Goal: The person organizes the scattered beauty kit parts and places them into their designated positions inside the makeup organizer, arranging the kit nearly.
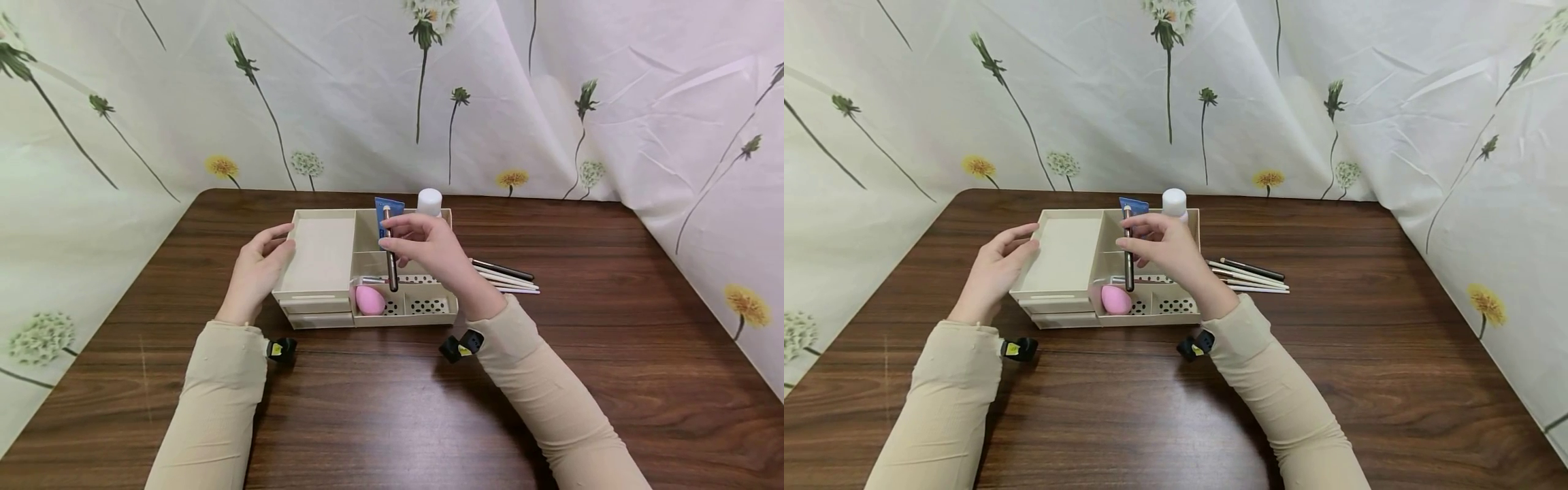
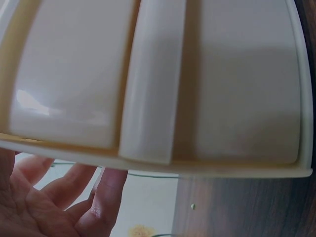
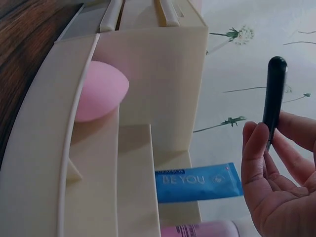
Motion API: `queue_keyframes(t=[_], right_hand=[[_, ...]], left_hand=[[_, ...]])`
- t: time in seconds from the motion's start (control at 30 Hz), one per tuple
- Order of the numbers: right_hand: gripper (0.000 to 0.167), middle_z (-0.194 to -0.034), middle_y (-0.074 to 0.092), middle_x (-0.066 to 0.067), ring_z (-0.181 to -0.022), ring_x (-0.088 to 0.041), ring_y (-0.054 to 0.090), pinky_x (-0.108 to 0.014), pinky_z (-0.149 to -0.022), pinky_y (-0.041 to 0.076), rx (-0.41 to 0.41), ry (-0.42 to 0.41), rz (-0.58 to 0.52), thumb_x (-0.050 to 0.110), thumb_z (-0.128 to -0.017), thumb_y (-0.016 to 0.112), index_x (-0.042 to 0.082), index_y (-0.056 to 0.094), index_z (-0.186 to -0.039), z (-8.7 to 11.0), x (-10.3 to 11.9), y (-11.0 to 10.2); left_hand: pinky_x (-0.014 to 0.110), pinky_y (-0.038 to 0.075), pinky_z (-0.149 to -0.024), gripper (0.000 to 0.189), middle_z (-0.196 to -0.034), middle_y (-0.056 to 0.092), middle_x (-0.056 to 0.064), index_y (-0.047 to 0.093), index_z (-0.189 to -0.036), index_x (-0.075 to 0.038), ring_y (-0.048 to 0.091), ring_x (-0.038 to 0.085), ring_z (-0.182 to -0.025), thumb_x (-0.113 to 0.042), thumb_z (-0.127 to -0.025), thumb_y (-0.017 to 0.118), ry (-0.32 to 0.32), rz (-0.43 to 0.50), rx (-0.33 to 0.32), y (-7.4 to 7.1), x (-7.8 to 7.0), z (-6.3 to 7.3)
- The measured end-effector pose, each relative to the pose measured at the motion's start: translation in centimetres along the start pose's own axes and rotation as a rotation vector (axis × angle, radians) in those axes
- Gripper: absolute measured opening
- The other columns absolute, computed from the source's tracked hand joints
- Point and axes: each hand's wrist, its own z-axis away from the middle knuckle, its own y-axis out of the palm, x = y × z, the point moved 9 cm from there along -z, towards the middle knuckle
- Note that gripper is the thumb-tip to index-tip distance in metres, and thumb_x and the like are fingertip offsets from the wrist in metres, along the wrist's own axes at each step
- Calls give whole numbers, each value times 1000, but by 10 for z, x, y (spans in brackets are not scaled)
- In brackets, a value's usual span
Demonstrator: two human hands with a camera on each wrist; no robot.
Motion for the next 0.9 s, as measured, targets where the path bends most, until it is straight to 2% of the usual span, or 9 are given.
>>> queue_keyframes(t=[0.2, 0.43, 0.63, 0.73, 0.9], right_hand=[[34, -94, 65, -3, -69, -13, 60, -38, -71, 57, -15, 36, -35, 11, -89, 72, 0, 66, -122, -8, -4, 12], [35, -89, 64, -4, -65, -14, 59, -29, -65, 54, -9, 38, -49, 12, -90, 72, 0, 65, -122, -21, -6, 27], [33, -82, 63, -3, -63, -13, 59, -26, -62, 53, -14, 55, -3, 12, -89, 73, 0, 67, -120, -30, -8, 35], [33, -85, 65, -4, -64, -13, 60, -29, -64, 54, -21, 79, 32, 14, -88, 74, 3, 68, -119, -33, -11, 38], [32, -91, 67, -7, -65, -13, 63, -45, -76, 57, -24, 104, 92, 18, -89, 74, 6, 69, -118, -38, -13, 43]], left_hand=[[50, 37, -105, 50, -140, 52, 23, 46, -149, -13, 48, 35, -127, -34, -103, 46, -3, -4, 2, 0, 0, 0], [50, 36, -106, 49, -139, 52, 24, 46, -149, -13, 48, 36, -128, -32, -103, 48, 2, -3, -2, 0, 0, -1], [52, 36, -107, 49, -141, 51, 24, 46, -149, -13, 47, 37, -130, -31, -103, 47, 3, 7, 3, 0, 1, -2], [52, 36, -107, 49, -140, 52, 23, 46, -148, -12, 47, 37, -129, -31, -103, 48, -3, 6, 0, 0, 1, -1], [49, 38, -106, 49, -141, 52, 21, 47, -148, -10, 48, 35, -128, -31, -103, 48, -8, 8, -1, -1, 2, -1]])
